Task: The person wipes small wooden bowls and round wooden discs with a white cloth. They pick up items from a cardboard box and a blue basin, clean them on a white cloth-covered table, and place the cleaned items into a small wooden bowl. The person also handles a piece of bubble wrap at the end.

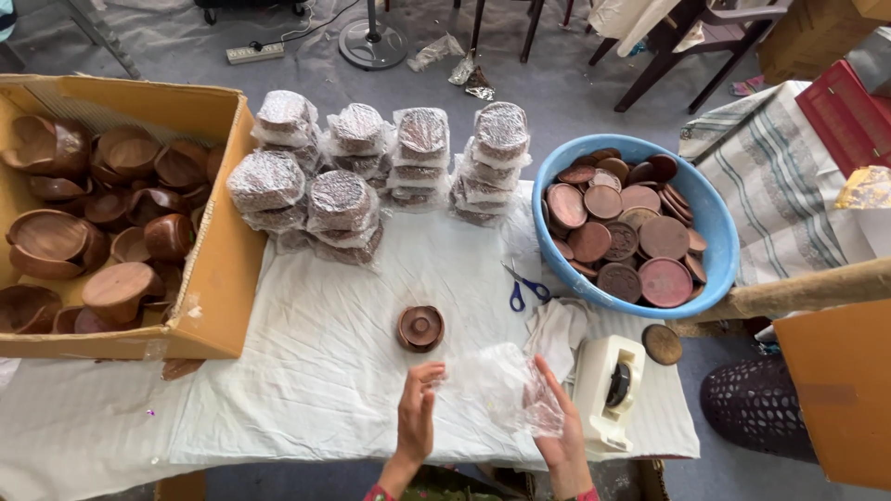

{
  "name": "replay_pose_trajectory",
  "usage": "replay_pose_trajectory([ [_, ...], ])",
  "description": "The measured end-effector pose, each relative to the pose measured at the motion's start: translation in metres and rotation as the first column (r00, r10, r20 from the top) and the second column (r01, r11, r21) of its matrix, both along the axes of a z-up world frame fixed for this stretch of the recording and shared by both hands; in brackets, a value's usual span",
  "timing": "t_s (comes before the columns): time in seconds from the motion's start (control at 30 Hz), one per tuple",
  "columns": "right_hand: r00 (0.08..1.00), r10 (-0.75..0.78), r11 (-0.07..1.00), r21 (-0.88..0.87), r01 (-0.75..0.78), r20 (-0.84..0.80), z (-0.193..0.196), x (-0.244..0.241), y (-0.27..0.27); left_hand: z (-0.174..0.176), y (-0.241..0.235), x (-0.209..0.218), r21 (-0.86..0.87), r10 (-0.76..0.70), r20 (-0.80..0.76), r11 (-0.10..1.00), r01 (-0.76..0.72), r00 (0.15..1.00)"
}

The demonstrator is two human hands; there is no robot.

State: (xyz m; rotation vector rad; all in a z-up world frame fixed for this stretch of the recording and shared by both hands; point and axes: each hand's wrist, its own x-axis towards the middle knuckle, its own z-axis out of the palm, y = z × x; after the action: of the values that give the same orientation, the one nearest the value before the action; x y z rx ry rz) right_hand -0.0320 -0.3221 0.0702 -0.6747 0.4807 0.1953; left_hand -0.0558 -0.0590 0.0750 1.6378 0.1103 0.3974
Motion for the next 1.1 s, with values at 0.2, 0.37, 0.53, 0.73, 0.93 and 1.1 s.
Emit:
replay_pose_trajectory([
  [0.2, 0.998, -0.027, 0.964, 0.264, 0.01, 0.059, 0.078, 0.013, 0.054, 0.068, 0.003, -0.01, 0.401, 0.024, 0.224, 0.909, -0.115, 0.974],
  [0.37, 0.975, 0.021, 0.946, 0.31, -0.091, 0.222, 0.094, 0.015, 0.09, 0.106, 0.006, 0.007, 0.622, -0.326, 0.281, 0.778, 0.088, 0.903],
  [0.53, 0.954, 0.028, 0.997, 0.059, -0.048, 0.297, 0.082, 0.025, 0.1, 0.071, 0.026, 0.029, 0.361, -0.251, -0.011, 0.902, 0.238, 0.968],
  [0.73, 0.919, 0.285, 0.711, -0.703, -0.011, 0.273, 0.059, 0.028, 0.108, 0.074, 0.068, 0.056, -0.23, -0.377, -0.265, 0.918, 0.322, 0.887],
  [0.93, 0.95, 0.265, 0.116, -0.983, 0.14, 0.166, 0.099, 0.019, 0.142, 0.073, 0.089, 0.064, -0.321, -0.41, -0.285, 0.892, 0.317, 0.866],
  [1.1, 0.914, 0.361, -0.049, -0.975, 0.215, 0.183, 0.09, 0.028, 0.129, 0.088, 0.087, 0.068, -0.26, -0.38, -0.384, 0.919, 0.296, 0.842],
])
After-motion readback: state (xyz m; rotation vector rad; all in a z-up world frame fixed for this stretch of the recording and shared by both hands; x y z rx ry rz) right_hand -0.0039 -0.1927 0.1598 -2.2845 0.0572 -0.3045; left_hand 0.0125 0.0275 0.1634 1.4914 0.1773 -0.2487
